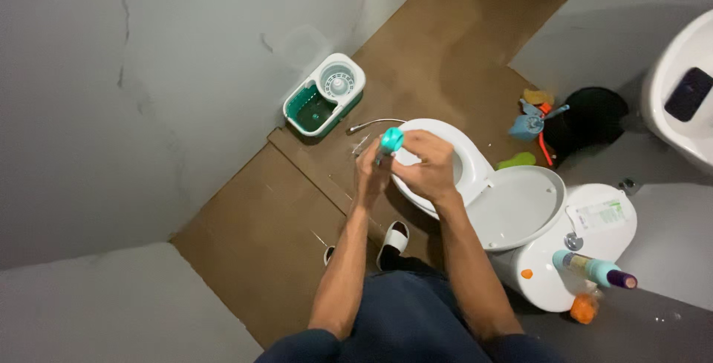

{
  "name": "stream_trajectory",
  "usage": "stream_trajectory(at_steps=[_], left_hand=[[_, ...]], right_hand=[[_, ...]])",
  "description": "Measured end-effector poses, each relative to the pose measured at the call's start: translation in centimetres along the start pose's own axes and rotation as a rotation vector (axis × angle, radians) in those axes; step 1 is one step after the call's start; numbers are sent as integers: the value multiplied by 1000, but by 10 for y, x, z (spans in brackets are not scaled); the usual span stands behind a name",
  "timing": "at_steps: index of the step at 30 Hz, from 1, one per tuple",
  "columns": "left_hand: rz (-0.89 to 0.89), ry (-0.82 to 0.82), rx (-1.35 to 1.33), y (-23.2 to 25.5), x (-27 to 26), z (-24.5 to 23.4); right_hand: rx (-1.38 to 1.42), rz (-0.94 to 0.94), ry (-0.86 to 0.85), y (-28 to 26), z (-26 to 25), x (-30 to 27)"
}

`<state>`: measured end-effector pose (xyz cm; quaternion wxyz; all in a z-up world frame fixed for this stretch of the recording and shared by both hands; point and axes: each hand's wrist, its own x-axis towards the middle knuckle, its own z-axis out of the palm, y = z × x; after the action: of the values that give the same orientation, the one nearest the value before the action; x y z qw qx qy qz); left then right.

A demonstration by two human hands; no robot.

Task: The person assembles a mop by connecting the handle pieces and attaching the mop head, then places it into a spinner bucket and spins it manually.

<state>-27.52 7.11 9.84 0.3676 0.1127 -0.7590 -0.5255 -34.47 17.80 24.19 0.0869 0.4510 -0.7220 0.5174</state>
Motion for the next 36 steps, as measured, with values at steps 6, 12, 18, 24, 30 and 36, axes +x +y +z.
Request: stream_trajectory(at_steps=[6,12,18,24,30,36], left_hand=[[-114,2,84,53,21,-28],[-134,123,168,72,13,-65],[-45,197,191,54,-14,-115],[117,359,390,37,-54,-176],[-42,455,369,-9,-98,-232],[-258,442,359,-62,-149,-276]], right_hand=[[98,-87,-10,-42,-6,31],[212,-218,-29,-75,12,49],[314,-269,-88,-106,53,33],[366,-279,-235,-136,102,9],[338,-408,-417,-154,162,-8],[218,-297,-646,-161,224,-33]])
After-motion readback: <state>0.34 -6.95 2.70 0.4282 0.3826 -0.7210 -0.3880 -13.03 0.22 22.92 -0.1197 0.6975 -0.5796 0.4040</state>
